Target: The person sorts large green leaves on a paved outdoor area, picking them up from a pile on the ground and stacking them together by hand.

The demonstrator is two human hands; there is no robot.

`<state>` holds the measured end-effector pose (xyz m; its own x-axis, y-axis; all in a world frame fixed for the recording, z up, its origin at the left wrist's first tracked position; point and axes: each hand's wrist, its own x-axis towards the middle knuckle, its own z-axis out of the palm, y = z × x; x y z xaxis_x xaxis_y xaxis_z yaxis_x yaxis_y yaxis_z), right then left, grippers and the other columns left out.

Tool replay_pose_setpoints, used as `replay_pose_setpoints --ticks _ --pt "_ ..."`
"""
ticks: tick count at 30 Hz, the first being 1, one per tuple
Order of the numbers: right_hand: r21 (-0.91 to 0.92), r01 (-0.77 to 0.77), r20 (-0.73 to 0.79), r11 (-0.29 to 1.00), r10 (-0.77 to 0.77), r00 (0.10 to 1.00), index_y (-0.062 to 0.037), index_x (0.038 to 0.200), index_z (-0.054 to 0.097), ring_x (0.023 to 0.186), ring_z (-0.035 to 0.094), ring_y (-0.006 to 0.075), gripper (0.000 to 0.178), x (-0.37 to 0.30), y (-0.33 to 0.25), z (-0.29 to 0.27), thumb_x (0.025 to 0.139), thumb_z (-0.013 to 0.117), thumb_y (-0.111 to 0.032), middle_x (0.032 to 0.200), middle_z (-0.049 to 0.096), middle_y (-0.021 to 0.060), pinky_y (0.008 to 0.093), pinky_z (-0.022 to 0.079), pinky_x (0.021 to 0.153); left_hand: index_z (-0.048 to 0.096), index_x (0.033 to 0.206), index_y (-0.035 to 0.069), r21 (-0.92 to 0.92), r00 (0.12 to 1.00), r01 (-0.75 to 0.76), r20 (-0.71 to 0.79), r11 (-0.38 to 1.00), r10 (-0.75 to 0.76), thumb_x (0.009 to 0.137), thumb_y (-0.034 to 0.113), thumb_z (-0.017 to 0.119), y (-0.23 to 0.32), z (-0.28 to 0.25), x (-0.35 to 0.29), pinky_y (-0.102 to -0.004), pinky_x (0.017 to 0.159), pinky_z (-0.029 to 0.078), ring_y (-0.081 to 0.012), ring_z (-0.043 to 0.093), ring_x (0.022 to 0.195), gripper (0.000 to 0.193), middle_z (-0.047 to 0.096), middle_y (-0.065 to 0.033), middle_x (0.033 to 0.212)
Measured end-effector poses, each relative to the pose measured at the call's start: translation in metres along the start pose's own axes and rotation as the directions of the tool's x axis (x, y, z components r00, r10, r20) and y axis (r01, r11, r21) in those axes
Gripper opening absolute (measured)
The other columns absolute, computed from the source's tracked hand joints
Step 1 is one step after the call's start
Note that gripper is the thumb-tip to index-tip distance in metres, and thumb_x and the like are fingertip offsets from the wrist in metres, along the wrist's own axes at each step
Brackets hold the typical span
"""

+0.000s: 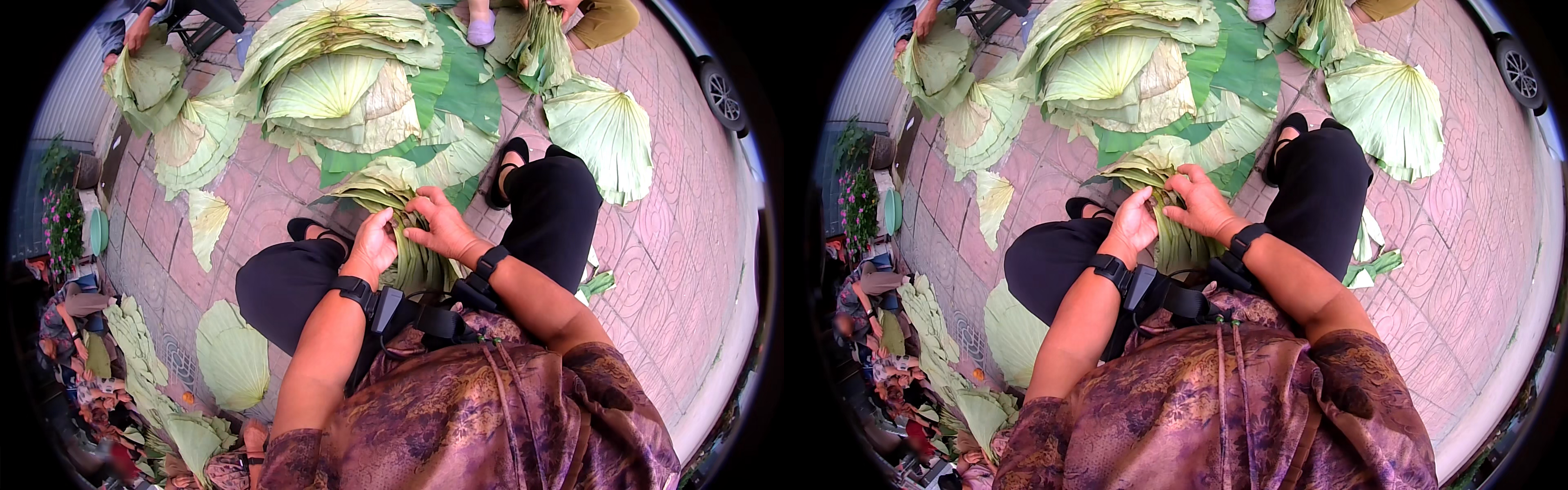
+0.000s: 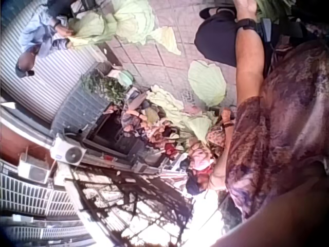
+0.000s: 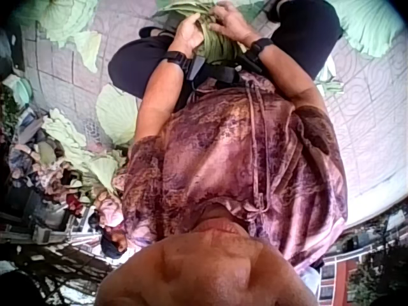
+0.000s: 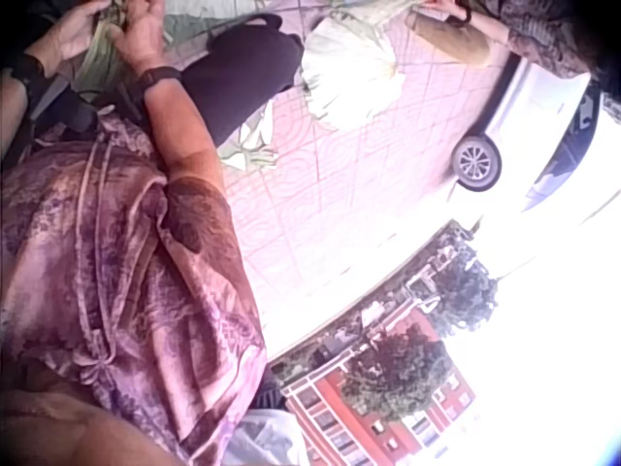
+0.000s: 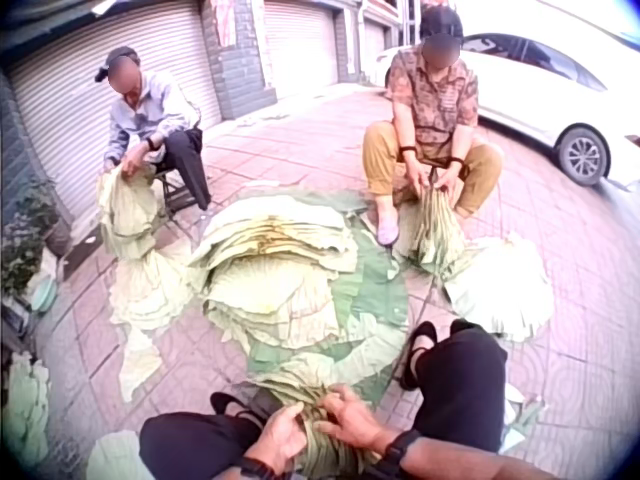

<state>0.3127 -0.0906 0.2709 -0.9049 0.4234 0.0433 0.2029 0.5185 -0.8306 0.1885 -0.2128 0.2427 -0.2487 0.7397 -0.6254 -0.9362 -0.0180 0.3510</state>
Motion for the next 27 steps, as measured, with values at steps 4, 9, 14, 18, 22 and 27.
replay_pose_setpoints --ticks 4,9,14,18,22,27 --pt "0.014 -0.048 0.048 0.999 0.047 0.998 -0.0103 0.105 0.054 0.105 0.051 0.0406 0.04 0.002 0.002 0.0 0.069 0.072 -0.015 0.12 0.046 0.0198 0.0423 0.046 0.088 0.051 0.116 0.001 0.035 1.0 0.024 -0.019 0.999 -0.024 0.092 0.016 0.048 0.0 -0.001 0.001 -0.0405 0.087 0.047 -0.0243 0.057 0.099 0.029 0.058 -0.0108 0.109" --pt "0.044 -0.111 -0.016 0.993 0.112 0.994 -0.0095 0.119 0.047 0.106 0.05 0.0402 0.062 0.004 -0.001 0.0 0.065 0.077 -0.022 0.119 0.047 0.0198 0.0422 0.044 0.091 0.048 0.123 0.003 0.084 1.0 0.011 0.013 0.996 -0.012 0.09 0.017 0.051 0.0 0.0 -0.001 -0.0402 0.094 0.044 -0.0254 0.055 0.107 0.036 0.057 -0.011 0.118" --pt "-0.055 -0.189 0.033 0.98 0.191 0.981 -0.0069 0.131 0.038 0.109 0.048 0.0411 0.081 0.003 -0.01 -0.001 0.062 0.077 -0.023 0.119 0.048 0.0207 0.0432 0.041 0.094 0.05 0.12 0.007 0.111 0.998 0.046 0.034 0.993 -0.05 0.09 0.015 0.052 -0.005 0.008 -0.007 -0.0346 0.081 0.05 -0.0216 0.059 0.097 0.031 0.059 -0.0074 0.111" --pt "-0.052 -0.155 0.068 0.987 0.159 0.985 -0.007 0.13 0.039 0.109 0.048 0.0409 0.083 0.004 -0.019 -0.006 0.059 0.078 -0.024 0.118 0.05 0.0211 0.0431 0.041 0.094 0.051 0.121 0.008 0.061 0.996 0.075 -0.046 0.995 -0.072 0.089 0.035 0.06 -0.003 0.017 -0.006 -0.0359 0.082 0.05 -0.0215 0.059 0.099 0.043 0.06 -0.0076 0.113" --pt "-0.077 -0.02 0.126 0.997 0.03 0.992 -0.0087 0.125 0.045 0.104 0.051 0.0379 0.074 0.005 -0.035 -0.016 0.06 0.077 -0.023 0.11 0.057 0.0174 0.0417 0.044 0.09 0.052 0.118 0.004 0.008 0.994 0.029 -0.102 1.0 -0.028 0.084 0.05 0.062 0.003 0.024 -0.009 -0.0395 0.089 0.048 -0.0245 0.058 0.102 0.058 0.059 -0.0103 0.114" --pt "-0.096 0.15 0.179 0.984 -0.131 0.975 -0.0098 0.115 0.05 0.092 0.053 0.0342 0.063 0.01 -0.058 -0.022 0.059 0.075 -0.022 0.099 0.061 0.0134 0.0399 0.046 0.082 0.055 0.117 0.004 -0.022 0.998 0.031 -0.054 0.999 -0.032 0.083 0.056 0.059 0.013 0.029 -0.022 -0.0404 0.092 0.047 -0.0262 0.058 0.105 0.062 0.06 -0.012 0.115"
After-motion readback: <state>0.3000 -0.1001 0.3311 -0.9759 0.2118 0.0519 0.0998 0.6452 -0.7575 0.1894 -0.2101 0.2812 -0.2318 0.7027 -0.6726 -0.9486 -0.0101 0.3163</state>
